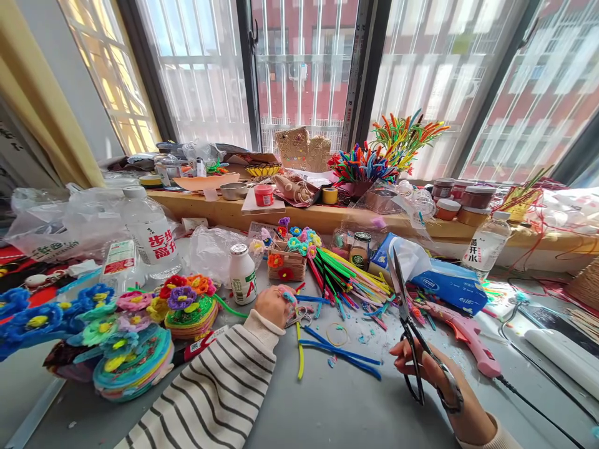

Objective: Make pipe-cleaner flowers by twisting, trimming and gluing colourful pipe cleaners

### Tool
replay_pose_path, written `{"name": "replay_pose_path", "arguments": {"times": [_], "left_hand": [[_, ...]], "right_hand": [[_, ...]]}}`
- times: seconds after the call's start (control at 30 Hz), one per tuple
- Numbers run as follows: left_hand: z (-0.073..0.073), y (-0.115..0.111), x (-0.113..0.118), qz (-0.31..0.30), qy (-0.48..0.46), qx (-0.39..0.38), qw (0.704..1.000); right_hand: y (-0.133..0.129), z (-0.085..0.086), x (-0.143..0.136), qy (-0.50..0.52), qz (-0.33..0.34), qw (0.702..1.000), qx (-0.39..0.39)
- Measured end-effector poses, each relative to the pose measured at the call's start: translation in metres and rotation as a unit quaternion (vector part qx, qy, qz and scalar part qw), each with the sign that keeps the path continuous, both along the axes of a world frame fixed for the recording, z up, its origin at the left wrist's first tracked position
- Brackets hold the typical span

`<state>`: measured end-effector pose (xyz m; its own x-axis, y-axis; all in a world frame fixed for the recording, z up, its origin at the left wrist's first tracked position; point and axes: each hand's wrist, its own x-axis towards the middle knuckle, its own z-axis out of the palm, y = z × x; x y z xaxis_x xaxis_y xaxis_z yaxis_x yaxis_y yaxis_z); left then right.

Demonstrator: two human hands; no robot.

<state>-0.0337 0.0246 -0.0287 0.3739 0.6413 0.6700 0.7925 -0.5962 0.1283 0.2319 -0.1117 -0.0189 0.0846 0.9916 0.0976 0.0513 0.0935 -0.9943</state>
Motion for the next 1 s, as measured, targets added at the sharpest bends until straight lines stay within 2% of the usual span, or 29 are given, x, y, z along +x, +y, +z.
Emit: {"name": "replay_pose_path", "arguments": {"times": [0.17, 0.4, 0.57, 0.73, 1.0], "left_hand": [[0.002, -0.003, 0.003, -0.009, 0.007, -0.003, 1.000], [-0.004, -0.004, 0.005, 0.008, -0.053, -0.065, 0.996], [-0.002, -0.006, 0.005, -0.008, -0.076, -0.104, 0.992], [-0.001, -0.007, 0.005, -0.039, -0.105, -0.101, 0.989], [0.003, -0.009, 0.013, -0.058, -0.106, -0.035, 0.992]], "right_hand": [[-0.002, -0.006, -0.002, 0.043, 0.135, 0.990, 0.016], [-0.005, -0.008, -0.012, 0.083, 0.226, 0.970, 0.017], [-0.007, -0.012, -0.027, 0.132, 0.323, 0.937, -0.026], [-0.009, -0.015, -0.043, 0.195, 0.357, 0.912, -0.048], [-0.007, -0.012, -0.043, 0.207, 0.353, 0.911, -0.047]]}}
